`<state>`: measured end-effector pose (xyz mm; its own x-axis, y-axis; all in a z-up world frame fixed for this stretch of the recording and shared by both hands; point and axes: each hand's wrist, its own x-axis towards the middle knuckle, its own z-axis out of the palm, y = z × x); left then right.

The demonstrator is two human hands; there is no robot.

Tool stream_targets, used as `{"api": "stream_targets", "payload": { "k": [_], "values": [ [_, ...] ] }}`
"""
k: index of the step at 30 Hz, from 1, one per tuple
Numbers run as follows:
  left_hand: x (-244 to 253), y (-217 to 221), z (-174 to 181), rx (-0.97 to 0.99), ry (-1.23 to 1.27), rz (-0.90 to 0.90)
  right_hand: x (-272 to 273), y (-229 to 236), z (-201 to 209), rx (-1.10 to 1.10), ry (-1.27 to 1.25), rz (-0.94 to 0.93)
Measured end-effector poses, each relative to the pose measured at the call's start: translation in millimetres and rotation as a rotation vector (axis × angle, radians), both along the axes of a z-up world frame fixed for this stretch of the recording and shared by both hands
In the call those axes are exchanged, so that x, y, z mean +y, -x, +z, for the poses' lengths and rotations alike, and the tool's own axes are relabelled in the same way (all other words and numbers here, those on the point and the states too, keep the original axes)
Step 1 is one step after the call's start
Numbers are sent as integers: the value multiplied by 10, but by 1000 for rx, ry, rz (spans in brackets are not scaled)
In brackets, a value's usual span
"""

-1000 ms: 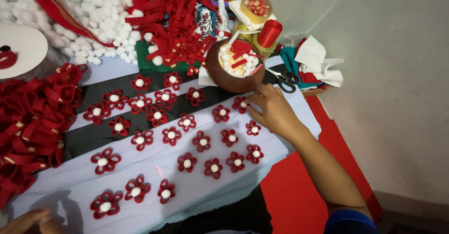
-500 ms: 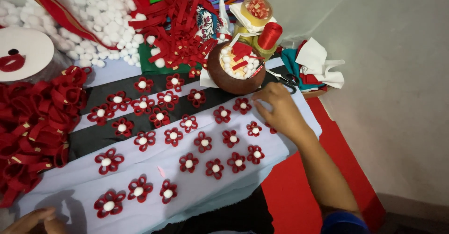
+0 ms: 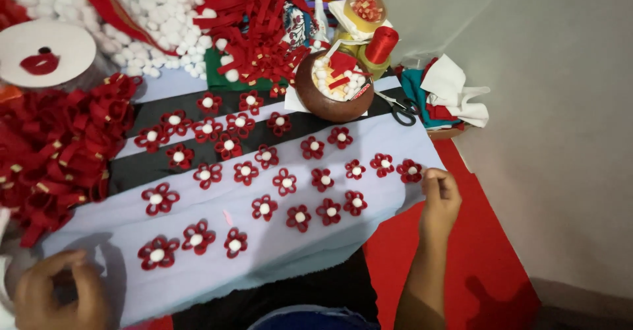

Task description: Attaching small red and white fabric flowers onto a black decorative strip as part of a handicraft project.

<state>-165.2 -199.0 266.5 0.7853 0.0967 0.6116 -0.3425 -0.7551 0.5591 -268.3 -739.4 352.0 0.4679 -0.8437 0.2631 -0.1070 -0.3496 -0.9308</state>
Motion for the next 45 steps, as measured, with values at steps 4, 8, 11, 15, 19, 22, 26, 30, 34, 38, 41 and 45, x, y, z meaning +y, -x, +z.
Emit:
{"api": "stream_targets", "payload": {
  "k": [4, 8, 11, 15, 19, 22, 26, 30, 34, 38, 41, 45],
  "values": [
    [-12, -38, 118, -61, 38, -105, 20, 78, -89, 30, 63, 143],
    [-70, 13, 218, 15, 67, -61, 187, -81, 61, 15, 237, 262],
    [-120, 26, 312, 4, 78, -78, 325, -311, 191, 121, 481, 392],
    [-110, 8, 296, 28, 68, -75, 456, -618, 207, 436, 660, 436],
    [-170, 36, 391, 54, 95, -69, 506, -831, 139, 666, 668, 369],
    [-148, 27, 341, 57, 84, -63, 531, -852, 122, 694, 623, 333],
    [-183, 51, 401, 73, 102, -70, 535, -884, 97, 741, 577, 307],
    [-152, 29, 366, 72, 65, -59, 510, -907, 31, 752, 618, 320],
    [-149, 18, 360, 46, 73, -75, 517, -919, -7, 747, 644, 318],
    [-163, 22, 367, 40, 83, -77, 558, -908, 17, 765, 614, 333],
    [-182, 41, 405, 79, 81, -58, 563, -899, 17, 716, 608, 337],
    [-181, 32, 408, 63, 71, -60, 577, -865, 129, 691, 544, 361]
  ]
}}
